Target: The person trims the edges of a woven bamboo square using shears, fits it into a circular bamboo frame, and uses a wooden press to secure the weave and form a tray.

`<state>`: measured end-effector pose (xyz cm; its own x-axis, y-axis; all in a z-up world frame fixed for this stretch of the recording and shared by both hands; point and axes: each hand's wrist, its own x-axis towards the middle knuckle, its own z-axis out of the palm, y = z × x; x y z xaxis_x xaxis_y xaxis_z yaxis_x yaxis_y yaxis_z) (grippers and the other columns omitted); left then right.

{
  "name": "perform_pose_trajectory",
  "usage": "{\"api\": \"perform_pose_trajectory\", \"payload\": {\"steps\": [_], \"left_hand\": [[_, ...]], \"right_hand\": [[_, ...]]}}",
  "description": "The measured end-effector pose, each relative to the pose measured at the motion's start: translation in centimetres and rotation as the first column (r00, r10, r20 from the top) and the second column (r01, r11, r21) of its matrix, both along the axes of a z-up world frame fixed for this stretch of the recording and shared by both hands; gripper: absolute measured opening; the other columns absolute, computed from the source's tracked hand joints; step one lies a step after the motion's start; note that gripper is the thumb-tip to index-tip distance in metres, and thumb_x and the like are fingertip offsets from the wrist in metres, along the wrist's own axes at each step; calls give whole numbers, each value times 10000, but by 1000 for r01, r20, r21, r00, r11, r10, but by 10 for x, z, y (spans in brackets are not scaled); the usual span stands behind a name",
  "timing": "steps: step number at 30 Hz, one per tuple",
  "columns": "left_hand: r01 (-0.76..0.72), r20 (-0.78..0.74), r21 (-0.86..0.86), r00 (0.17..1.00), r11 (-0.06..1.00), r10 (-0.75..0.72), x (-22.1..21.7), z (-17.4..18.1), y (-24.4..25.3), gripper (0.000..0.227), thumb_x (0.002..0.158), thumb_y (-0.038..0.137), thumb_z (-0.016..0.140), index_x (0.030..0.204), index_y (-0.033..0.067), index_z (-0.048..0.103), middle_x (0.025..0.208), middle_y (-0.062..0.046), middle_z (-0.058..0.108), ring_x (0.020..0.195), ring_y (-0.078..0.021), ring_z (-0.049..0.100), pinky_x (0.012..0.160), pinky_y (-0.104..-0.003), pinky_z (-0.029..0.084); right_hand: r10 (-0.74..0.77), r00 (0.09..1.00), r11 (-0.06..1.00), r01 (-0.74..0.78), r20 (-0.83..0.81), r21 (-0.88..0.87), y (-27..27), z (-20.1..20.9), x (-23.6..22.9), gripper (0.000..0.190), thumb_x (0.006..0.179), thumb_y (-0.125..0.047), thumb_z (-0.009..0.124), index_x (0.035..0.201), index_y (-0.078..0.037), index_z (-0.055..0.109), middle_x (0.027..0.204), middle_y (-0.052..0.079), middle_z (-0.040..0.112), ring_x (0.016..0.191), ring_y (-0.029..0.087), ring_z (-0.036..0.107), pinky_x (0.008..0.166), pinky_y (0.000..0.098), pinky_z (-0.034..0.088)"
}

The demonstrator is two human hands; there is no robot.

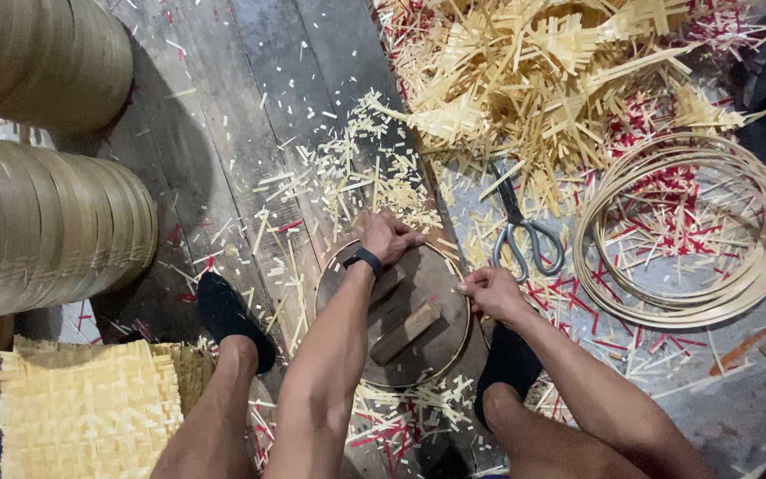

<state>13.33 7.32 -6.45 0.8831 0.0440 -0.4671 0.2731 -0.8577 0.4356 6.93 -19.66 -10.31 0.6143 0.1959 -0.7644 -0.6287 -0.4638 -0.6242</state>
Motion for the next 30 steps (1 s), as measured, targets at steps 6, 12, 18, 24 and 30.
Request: {"api": "perform_pose_trajectory", "payload": {"steps": [6, 12, 18, 24, 30], "left_hand": [[-84, 210, -110, 972, 990, 105, -14, -32, 2, 530, 725, 541, 887, 915, 62, 767, 845, 25, 822, 906, -194, 718, 1013, -539, 372], [-412, 259, 69, 887, 909, 382, -92, -47, 100, 265, 973, 311, 777, 1028, 57, 825, 908, -189, 741, 859, -331, 705, 813, -438, 540], [-692, -245, -362, 717, 625, 653, -153, -71, 167, 209, 819, 185, 849, 962, 36, 818, 817, -33, 790, 710, -118, 684, 661, -282, 549], [-741, -232, -354, 661, 571, 714, -148, -91, 167, 164, 778, 96, 884, 902, 6, 825, 782, -51, 777, 689, -129, 680, 646, -283, 549], [-670, 85, -96, 732, 737, 676, -176, -49, 128, 222, 866, 282, 849, 960, 82, 835, 792, -103, 760, 723, -174, 717, 699, -344, 550]], "right_hand": [[48, 994, 992, -36, 94, -122, 8, 33, -3, 243, 872, -237, 774, 951, -9, 752, 734, 97, 745, 580, 168, 688, 522, 338, 541], [163, 966, 979, -133, 199, -156, -7, 50, -16, 366, 792, -316, 868, 919, -15, 702, 694, 99, 740, 570, 147, 689, 520, 319, 540], [58, 994, 994, -50, 93, -93, -6, 33, -27, 340, 809, -281, 852, 902, 13, 708, 701, 114, 713, 556, 157, 661, 500, 334, 533], [49, 992, 995, -38, 120, -92, -7, 31, -27, 335, 804, -286, 857, 914, 1, 724, 718, 96, 739, 590, 144, 690, 523, 300, 555], [39, 996, 996, -33, 79, -81, -6, 49, -25, 342, 812, -280, 846, 938, 11, 717, 729, 100, 738, 598, 162, 704, 521, 322, 578]]}}
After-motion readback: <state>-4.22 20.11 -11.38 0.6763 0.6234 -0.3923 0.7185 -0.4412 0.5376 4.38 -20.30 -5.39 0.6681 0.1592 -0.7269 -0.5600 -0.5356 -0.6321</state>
